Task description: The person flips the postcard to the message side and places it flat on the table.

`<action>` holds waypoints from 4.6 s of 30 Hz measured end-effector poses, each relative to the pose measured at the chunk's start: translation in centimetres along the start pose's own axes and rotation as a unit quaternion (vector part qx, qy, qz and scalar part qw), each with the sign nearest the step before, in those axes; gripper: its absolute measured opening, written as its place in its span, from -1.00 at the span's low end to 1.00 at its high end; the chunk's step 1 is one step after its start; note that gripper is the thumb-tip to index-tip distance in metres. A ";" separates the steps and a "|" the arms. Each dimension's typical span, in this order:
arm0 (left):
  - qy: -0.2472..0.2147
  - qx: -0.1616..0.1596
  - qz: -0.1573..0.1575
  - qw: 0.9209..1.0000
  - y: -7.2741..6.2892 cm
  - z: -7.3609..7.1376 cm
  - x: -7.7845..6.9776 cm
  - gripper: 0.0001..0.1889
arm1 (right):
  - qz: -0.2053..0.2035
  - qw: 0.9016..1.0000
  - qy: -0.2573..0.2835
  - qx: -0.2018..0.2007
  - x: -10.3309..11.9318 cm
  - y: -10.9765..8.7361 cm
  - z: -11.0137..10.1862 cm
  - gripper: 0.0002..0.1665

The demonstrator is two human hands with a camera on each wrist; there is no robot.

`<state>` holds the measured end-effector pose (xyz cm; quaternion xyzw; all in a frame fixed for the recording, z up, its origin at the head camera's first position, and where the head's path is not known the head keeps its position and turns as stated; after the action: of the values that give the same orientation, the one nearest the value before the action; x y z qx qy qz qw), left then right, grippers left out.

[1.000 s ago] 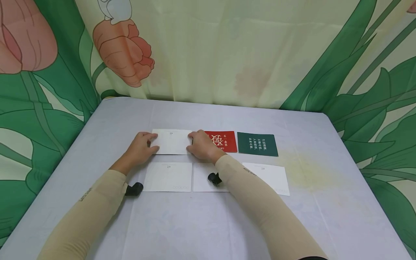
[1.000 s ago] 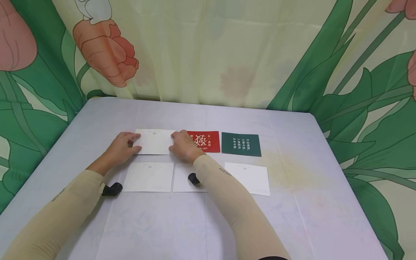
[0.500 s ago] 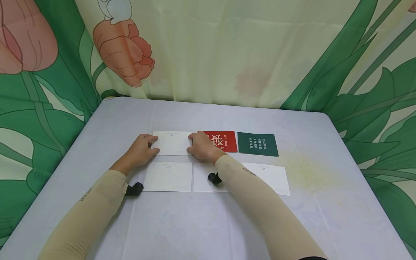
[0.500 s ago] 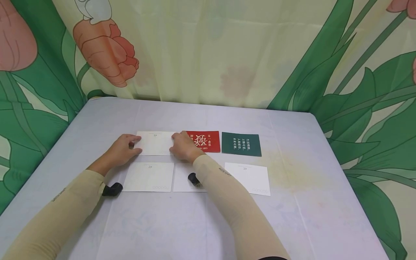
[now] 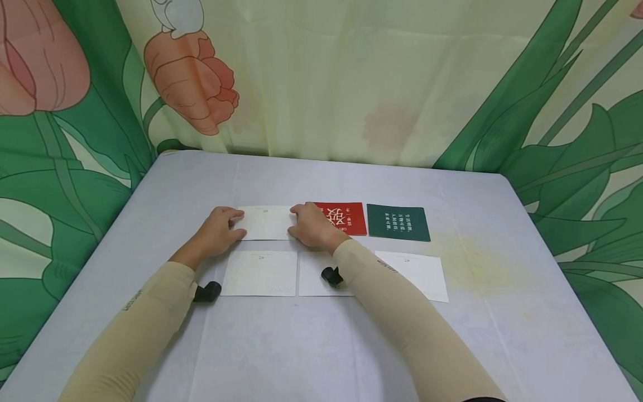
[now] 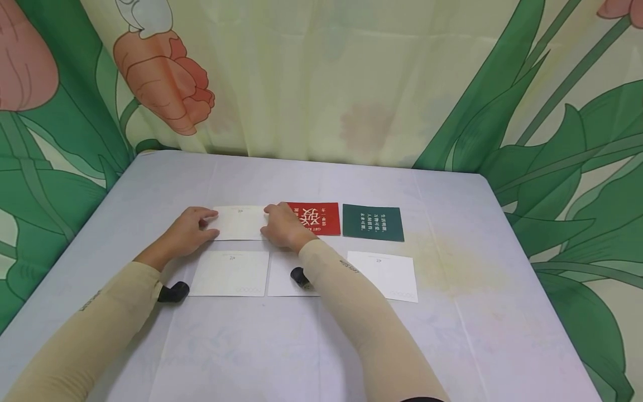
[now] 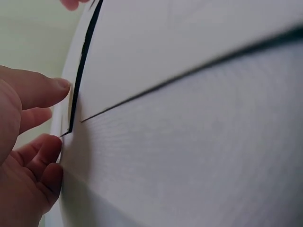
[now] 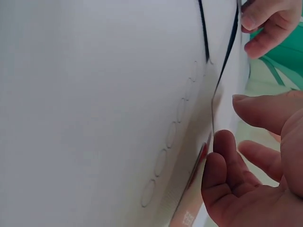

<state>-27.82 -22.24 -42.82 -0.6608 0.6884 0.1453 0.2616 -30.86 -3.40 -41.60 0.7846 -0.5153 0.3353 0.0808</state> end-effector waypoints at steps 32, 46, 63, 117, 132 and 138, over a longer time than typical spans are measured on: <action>-0.020 0.035 0.134 0.990 -0.7 3.4 -12.5 -0.26 | -0.005 0.996 0.082 -0.040 -8.3 -7.0 -8.9 -0.17; 0.025 0.072 0.103 0.992 2.4 6.6 -13.8 -0.15 | 0.047 0.998 0.031 -0.027 -10.9 -6.5 -8.1 -0.03; 0.088 0.088 0.093 0.988 4.2 8.0 -13.7 -0.23 | 0.067 0.998 -0.018 -0.003 -11.9 -5.6 -7.4 -0.10; -0.177 -0.114 0.124 0.970 2.8 1.8 -12.8 -0.45 | -0.051 0.966 0.125 -0.221 -9.4 -8.2 -12.0 -0.40; -0.143 -0.109 0.135 0.974 2.7 2.0 -12.9 -0.54 | -0.022 0.959 0.124 -0.253 -10.0 -8.2 -12.2 -0.63; -0.100 -0.089 0.152 0.979 2.5 2.5 -13.3 -0.52 | -0.022 0.968 0.119 -0.219 -9.9 -8.0 -11.5 -0.52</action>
<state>-30.05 -9.59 -37.91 -0.5514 0.7355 0.3092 0.2438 -31.45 13.14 -37.08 0.7138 -0.5453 0.3032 0.3181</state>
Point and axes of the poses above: each hand's wrist, its own y-axis towards the middle knuckle, its own z-axis out of the palm, x = y × z, the point moved 10 cm from there along y, towards the middle knuckle, and after that the axes turned 3 degrees about y, right-handed, at the moved point
